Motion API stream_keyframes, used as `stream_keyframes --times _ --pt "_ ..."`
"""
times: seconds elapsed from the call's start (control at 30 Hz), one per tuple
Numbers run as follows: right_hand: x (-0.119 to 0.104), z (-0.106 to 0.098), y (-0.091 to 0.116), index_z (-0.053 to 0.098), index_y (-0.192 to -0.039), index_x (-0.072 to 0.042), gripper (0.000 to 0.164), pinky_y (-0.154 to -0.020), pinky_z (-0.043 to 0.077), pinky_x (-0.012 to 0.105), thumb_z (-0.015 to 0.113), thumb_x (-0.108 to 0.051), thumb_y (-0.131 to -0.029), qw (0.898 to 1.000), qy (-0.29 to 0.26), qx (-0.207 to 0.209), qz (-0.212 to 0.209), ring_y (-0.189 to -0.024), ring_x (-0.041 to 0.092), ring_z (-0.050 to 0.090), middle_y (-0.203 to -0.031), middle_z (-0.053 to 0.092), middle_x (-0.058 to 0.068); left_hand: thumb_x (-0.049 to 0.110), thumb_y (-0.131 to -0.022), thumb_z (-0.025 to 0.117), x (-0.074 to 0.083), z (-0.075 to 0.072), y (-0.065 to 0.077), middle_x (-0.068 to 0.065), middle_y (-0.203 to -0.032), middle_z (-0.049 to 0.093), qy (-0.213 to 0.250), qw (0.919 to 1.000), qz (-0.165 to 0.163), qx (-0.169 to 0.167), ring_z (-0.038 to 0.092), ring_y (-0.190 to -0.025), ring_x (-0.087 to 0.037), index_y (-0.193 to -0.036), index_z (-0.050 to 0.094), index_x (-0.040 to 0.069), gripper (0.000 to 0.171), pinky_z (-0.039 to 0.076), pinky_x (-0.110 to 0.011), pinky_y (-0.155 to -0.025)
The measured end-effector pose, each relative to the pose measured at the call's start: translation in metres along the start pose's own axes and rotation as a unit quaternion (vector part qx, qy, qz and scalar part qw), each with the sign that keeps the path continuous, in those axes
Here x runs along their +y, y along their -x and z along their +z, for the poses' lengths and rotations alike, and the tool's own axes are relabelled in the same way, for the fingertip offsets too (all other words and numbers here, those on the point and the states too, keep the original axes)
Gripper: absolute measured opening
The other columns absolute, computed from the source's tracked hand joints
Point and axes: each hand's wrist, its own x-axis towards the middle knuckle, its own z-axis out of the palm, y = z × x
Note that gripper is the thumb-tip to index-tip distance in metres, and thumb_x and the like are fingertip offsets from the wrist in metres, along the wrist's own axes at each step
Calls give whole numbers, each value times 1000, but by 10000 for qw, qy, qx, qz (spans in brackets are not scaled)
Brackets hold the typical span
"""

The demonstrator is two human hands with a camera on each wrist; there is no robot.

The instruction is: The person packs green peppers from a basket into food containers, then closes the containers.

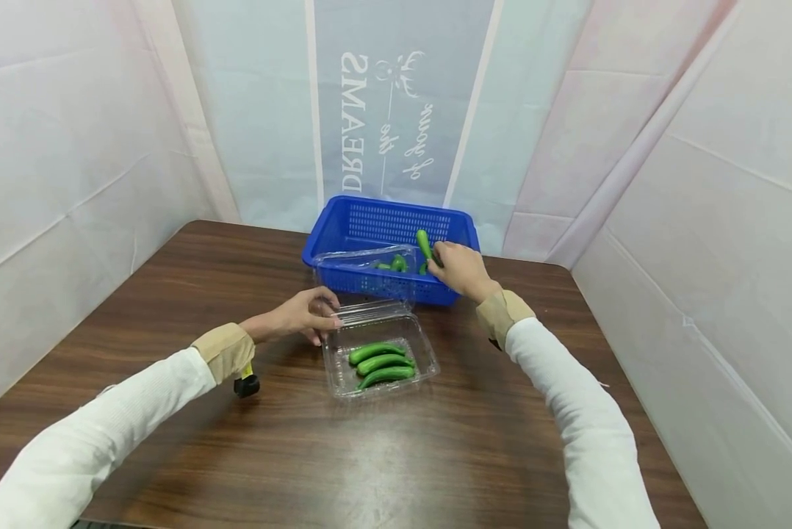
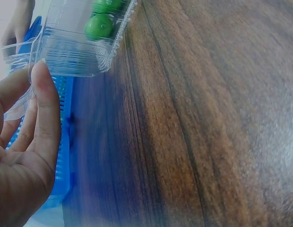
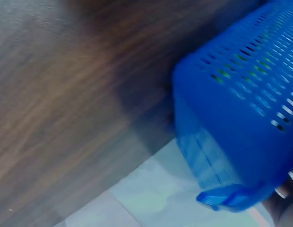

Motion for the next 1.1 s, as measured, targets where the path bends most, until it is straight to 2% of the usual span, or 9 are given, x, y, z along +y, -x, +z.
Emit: stream_keyframes --times 0.13,0.23,0.47,0.73,1.1 --pt "3 7 4 55 -93 -12 23 -45 36 30 51 -34 -88 9978 -105 658 -38 -59 16 45 -76 51 0 18 -80 67 1 0 0 -23 -97 57 -11 10000 -8 11 60 -67 -30 -112 41 6 43 51 -49 -60" --pt "6 12 5 55 -95 -12 23 -46 38 32 50 -33 -88 9955 -165 936 50 -62 17 45 -79 52 1 18 -80 67 0 0 -1 -24 -97 57 -4 10000 -12 -3 60 -68 -30 -114 40 5 45 51 -50 -61" --pt "12 15 3 56 -96 -10 26 -48 39 34 51 -33 -88 9930 -146 1118 360 -63 19 45 -80 52 2 19 -79 68 0 -1 0 -28 -101 55 14 10000 -3 -39 60 -69 -30 -115 39 3 49 50 -53 -63" --pt "6 10 6 56 -94 -10 23 -48 38 33 53 -31 -87 9910 -29 1330 161 -64 18 44 -79 51 2 18 -79 68 0 -2 0 -26 -98 56 -13 10000 15 -23 60 -67 -29 -113 40 4 46 51 -50 -60" --pt "-11 -12 27 59 -98 -8 29 -49 42 34 50 -34 -87 9741 -241 2241 -166 -68 18 48 -84 60 4 18 -78 69 0 -3 0 -27 -98 56 -17 10000 10 -23 60 -66 -30 -111 41 5 45 50 -52 -61"
